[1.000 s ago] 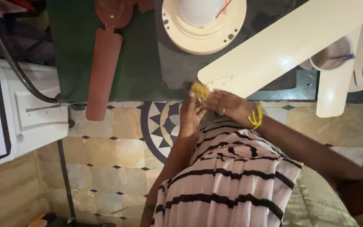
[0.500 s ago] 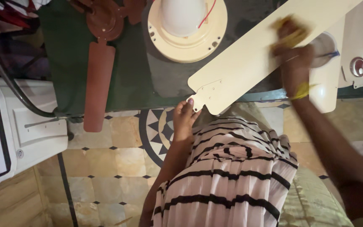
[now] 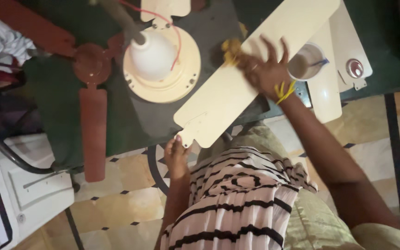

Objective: The person wipes a cream-colored ceiling fan blade with a patterned cloth, repeatedly dipping the cloth into a small container of liquid. After cleaning, the person aligns the blade to the fan hub and secures it with a screwdriver.

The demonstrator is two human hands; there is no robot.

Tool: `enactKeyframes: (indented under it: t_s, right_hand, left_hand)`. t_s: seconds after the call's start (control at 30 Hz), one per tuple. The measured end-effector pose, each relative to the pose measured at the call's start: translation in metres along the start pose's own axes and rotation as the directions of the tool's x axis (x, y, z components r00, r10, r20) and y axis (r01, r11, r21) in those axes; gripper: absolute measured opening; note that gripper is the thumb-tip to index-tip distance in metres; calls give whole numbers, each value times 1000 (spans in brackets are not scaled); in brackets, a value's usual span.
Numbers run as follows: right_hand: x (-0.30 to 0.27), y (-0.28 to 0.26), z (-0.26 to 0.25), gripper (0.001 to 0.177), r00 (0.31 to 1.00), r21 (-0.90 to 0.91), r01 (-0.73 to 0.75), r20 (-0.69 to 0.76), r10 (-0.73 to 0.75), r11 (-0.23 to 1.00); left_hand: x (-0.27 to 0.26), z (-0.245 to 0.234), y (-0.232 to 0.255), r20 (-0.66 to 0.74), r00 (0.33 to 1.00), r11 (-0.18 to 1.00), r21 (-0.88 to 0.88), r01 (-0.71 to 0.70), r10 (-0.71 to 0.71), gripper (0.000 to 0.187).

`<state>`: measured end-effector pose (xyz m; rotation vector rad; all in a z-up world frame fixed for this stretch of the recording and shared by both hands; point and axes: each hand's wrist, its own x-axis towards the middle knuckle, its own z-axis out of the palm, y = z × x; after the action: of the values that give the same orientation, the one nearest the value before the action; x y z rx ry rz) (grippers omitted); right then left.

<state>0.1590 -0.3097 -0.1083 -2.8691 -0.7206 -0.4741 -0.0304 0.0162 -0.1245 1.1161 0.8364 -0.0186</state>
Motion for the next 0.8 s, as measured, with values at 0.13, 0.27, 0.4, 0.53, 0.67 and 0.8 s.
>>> enactKeyframes:
  t_s: [0.13,0.27,0.4,0.53,0.67,0.8]
  right_hand:
    - [-32,96,10,19,966,-163,-247,-114,231,955]
    - [-110,176,23,30,580,194,-735,-316,751,650]
    - [-214,217,65,35,579,458,-628,-264,771,629]
    - [-259,251,112,27,495,512,-744,-10,869,429]
    - [-248,265,132,43,674,359,-651,-134,727,669]
    - [-201,221,142,32,687,273,-679,-91,721,682]
  left_hand:
    - [-3,1,12,-88,992,968,242,-62,85,40]
    - [-27,30,16,36,691,472,705,-530,722,39]
    - [-56,96,7,500,475,37,659,-751,724,25]
    - [-59,197,-18,815,356,89,356,-930,457,24]
    - [-41,286,-10,901,240,-364,373,-854,360,50]
    - [-2,332,13,728,605,-398,684,-611,322,93]
